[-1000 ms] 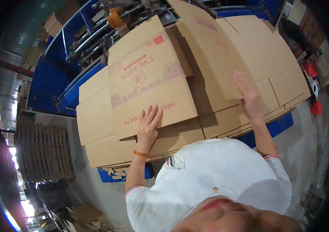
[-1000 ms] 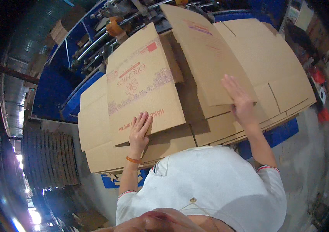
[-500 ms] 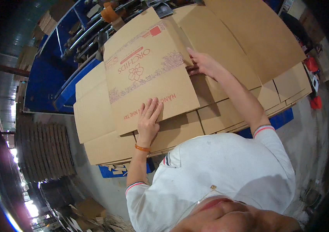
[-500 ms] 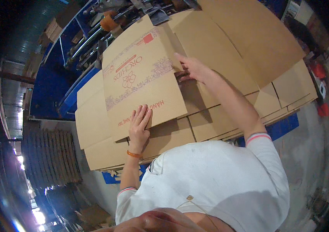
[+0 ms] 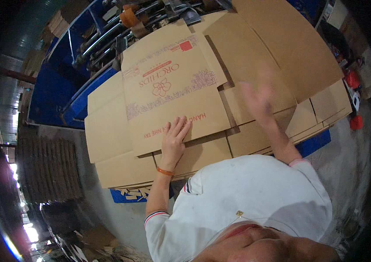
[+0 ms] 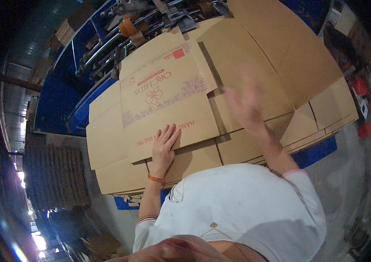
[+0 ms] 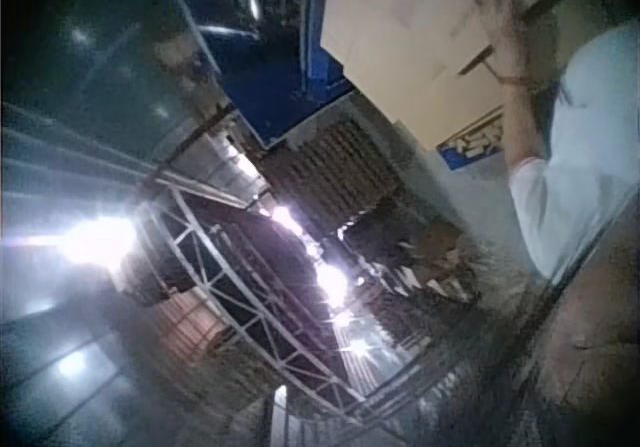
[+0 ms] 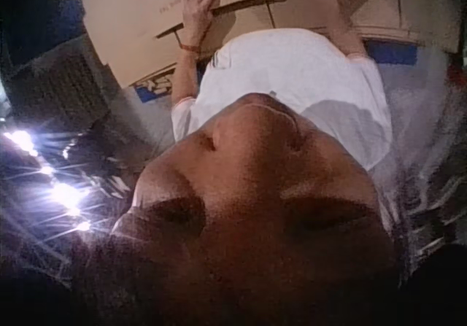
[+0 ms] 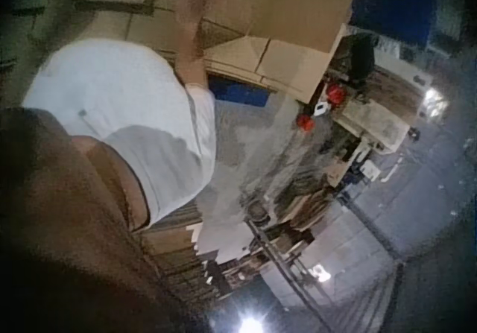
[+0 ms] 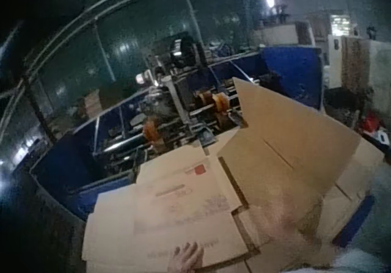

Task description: The person repeatedly picks up flat cardboard sheets from a conveyor and stacks them on a growing pile. The person handles the cardboard by hand, aligning each sheet before placing it down.

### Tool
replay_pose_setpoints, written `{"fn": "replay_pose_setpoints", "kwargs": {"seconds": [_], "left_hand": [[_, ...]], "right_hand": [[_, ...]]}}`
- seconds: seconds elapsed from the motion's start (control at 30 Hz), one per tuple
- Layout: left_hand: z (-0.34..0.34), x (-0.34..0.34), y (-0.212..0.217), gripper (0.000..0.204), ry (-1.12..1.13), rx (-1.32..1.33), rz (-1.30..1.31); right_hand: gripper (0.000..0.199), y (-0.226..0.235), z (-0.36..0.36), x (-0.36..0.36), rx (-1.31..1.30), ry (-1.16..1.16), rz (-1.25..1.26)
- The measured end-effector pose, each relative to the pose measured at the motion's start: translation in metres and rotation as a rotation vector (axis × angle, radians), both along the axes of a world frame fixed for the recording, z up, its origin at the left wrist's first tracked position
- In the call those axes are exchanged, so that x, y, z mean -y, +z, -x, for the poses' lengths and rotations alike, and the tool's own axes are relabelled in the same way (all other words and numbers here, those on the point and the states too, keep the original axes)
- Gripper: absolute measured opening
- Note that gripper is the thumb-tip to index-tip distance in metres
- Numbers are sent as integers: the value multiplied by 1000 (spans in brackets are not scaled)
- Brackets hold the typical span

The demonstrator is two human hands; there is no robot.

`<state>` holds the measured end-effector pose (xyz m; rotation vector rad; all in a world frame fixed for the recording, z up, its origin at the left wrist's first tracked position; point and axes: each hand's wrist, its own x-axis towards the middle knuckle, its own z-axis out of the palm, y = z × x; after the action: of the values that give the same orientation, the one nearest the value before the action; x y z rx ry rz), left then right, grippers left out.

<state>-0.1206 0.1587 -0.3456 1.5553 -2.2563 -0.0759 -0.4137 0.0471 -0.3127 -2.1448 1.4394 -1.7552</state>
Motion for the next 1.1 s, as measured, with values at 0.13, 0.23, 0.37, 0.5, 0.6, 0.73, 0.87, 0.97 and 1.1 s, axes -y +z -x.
{"fn": "replay_pose_setpoints", "kwargs": {"seconds": [0.13, 0.23, 0.37, 0.5, 0.6, 0.73, 0.87, 0.97, 1.1], "left_hand": [[2, -3, 3, 71, 9, -1, 7], [-2, 2, 1, 71, -17, -6, 27], [-2, 3, 3, 69, -10, 18, 16], [-1, 4, 1, 67, -25, 42, 27], [-1, 8, 1, 66, -19, 35, 22], [-1, 23, -6, 75, -21, 8, 56], [-15, 86, -8, 73, -13, -1, 110], [-31, 143, -3, 71, 43, 54, 129], [-41, 202, -6, 61, 172, 141, 208]], "right_hand": [[59, 28, 135, -40, 185, -557, 113], [50, 22, 154, -28, 288, -394, 93], [45, 5, 121, -37, -200, 193, -304], [52, -23, 57, -50, -834, 170, -266], [52, -24, 59, -46, -815, 185, -337], [56, -19, 59, -36, -773, 193, -376], [53, -35, 51, 37, -753, 171, -284], [48, -29, 30, 100, -737, 190, -181], [36, -44, 13, 181, -333, 281, -288]]}}
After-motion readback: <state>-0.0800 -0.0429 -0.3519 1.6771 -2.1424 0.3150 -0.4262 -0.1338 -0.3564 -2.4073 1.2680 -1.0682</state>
